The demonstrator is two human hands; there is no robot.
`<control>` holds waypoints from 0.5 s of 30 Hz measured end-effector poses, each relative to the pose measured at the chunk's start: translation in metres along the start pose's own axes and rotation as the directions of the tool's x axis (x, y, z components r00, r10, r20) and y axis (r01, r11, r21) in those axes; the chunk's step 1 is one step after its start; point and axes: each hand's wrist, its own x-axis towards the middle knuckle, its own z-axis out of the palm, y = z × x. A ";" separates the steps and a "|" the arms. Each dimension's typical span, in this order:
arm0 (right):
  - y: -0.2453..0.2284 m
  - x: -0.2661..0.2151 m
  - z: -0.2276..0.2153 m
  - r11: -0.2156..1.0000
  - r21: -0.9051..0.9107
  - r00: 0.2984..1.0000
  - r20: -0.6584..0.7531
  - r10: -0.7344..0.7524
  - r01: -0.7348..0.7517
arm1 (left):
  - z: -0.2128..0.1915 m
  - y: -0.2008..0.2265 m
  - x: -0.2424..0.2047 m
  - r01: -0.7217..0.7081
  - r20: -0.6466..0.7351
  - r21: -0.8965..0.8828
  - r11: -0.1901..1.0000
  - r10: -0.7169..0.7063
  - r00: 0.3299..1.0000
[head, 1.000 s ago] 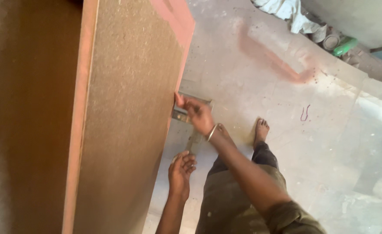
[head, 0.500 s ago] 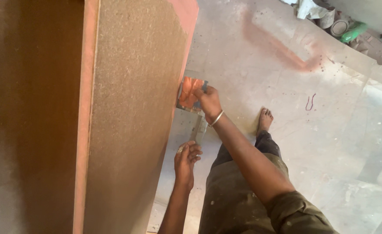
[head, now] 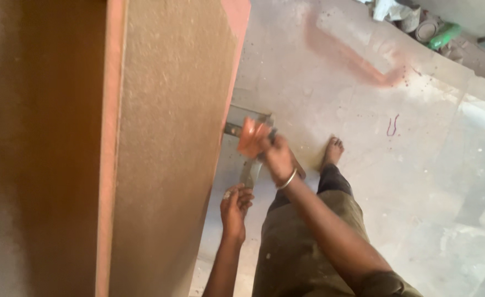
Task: The person sands the edges and surfaces of a wooden cabinet using a sanding block. They repeatedly dip the sanding block into a container of reddish paste and continue sanding various sections of the cabinet.
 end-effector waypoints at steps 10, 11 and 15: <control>0.119 -0.060 0.083 0.505 -0.614 0.764 0.274 -0.585 0.607 | -0.052 -0.030 -0.023 -0.158 -0.168 -0.175 0.972 0.128 0.977; 0.124 -0.068 0.084 0.434 -0.713 0.820 0.367 -0.438 0.551 | -0.057 -0.036 -0.026 -0.169 -0.200 -0.166 0.972 0.135 0.971; 0.117 -0.096 0.053 0.475 -0.697 0.830 0.537 -0.150 0.537 | -0.070 -0.066 -0.045 -0.131 -0.288 -0.189 0.973 0.072 0.955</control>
